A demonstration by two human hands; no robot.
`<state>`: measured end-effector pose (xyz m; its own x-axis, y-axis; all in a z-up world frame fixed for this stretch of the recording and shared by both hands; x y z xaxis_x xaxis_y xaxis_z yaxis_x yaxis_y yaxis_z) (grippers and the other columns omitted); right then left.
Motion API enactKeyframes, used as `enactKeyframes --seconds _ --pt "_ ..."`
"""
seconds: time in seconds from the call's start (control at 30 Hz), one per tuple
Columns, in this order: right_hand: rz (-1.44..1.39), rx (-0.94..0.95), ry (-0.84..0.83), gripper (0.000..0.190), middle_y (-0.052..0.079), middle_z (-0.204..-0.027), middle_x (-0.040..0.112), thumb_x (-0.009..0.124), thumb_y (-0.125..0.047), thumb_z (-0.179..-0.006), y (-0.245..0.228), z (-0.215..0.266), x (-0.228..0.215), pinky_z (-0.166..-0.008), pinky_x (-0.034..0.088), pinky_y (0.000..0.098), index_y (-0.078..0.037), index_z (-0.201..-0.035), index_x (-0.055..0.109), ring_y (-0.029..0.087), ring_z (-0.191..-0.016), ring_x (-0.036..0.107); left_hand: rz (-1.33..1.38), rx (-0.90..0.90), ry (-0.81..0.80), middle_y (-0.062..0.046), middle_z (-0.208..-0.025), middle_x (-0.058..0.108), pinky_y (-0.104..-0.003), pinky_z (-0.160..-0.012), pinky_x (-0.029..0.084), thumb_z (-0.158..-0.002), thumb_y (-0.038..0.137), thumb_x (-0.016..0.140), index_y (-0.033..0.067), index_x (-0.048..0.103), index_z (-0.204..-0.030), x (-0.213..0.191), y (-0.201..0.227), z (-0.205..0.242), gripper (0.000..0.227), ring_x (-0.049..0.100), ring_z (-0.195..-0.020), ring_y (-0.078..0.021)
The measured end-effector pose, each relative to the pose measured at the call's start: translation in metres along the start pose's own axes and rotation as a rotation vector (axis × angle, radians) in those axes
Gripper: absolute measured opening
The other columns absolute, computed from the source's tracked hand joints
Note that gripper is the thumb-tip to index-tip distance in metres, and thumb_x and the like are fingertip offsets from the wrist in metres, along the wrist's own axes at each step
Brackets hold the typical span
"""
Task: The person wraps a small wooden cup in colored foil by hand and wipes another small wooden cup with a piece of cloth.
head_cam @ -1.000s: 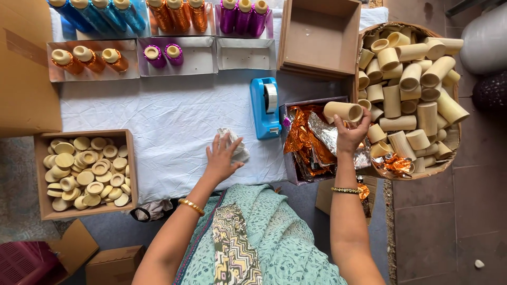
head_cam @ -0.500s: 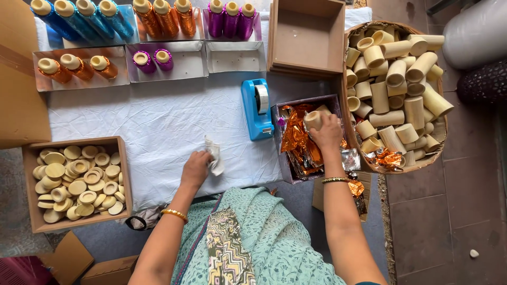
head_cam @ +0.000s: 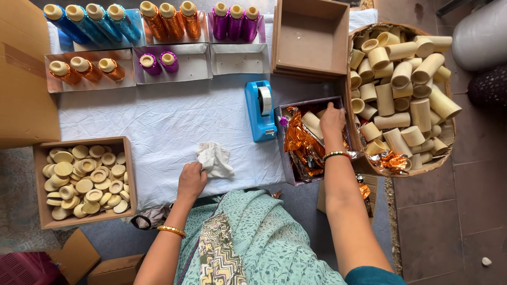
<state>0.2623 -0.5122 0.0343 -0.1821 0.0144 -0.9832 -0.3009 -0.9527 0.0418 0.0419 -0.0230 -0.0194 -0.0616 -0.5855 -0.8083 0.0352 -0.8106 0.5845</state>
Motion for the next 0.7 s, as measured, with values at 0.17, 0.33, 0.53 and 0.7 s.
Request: enactKeyframes --seconds 0.17,0.33,0.53,0.7 --pt "-0.013 0.02 -0.024 0.041 0.023 -0.112 0.071 0.07 -0.007 -0.086 0.003 0.004 -0.012 -0.099 0.053 0.0511 -0.005 -0.126 0.063 0.041 -0.122 0.059 -0.088 -0.043 -0.057 -0.013 -0.093 0.062 -0.047 -0.08 0.05 -0.084 0.027 0.071 0.003 0.066 -0.082 -0.033 0.027 -0.003 0.024 0.058 -0.096 -0.0341" --pt "-0.112 -0.004 0.057 0.064 0.019 -0.116 0.067 0.09 -0.026 -0.068 -0.006 0.027 -0.042 -0.098 0.052 0.0488 -0.007 -0.124 0.065 0.038 -0.114 0.061 0.076 -0.253 0.088 -0.011 -0.117 0.061 -0.044 -0.102 0.049 -0.091 0.031 0.07 0.0056 0.066 -0.095 -0.018 0.013 -0.014 0.026 0.056 -0.115 -0.0306" --pt "-0.426 -0.092 0.332 0.056 0.015 -0.119 0.063 0.085 -0.022 -0.075 -0.028 0.07 -0.074 -0.09 0.059 0.0433 -0.01 -0.127 0.067 0.03 -0.101 0.068 -0.203 0.115 -0.31 -0.018 -0.163 0.027 -0.07 -0.109 0.019 -0.072 0.042 0.08 0.0198 0.046 -0.15 0.006 0.058 -0.021 0.088 0.012 -0.15 -0.0432" --pt "-1.599 -0.434 -0.02 0.061 0.009 -0.129 0.066 0.082 -0.008 -0.082 -0.099 0.124 -0.086 -0.103 0.055 0.0352 -0.009 -0.136 0.055 0.02 -0.12 0.067 -0.025 0.228 -0.177 -0.004 -0.136 0.057 -0.036 -0.108 0.051 -0.089 0.004 0.066 0.0185 0.064 -0.118 0.063 0.005 -0.017 0.033 0.053 -0.128 -0.0282"
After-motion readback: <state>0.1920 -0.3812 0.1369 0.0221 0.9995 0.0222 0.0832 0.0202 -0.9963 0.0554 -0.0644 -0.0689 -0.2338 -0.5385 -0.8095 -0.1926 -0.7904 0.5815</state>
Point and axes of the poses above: each hand's wrist, its own z-axis away from the middle knuckle, its own x-axis out of the palm, y = z × x, the point moved 2 cm from there along -z, towards the middle knuckle
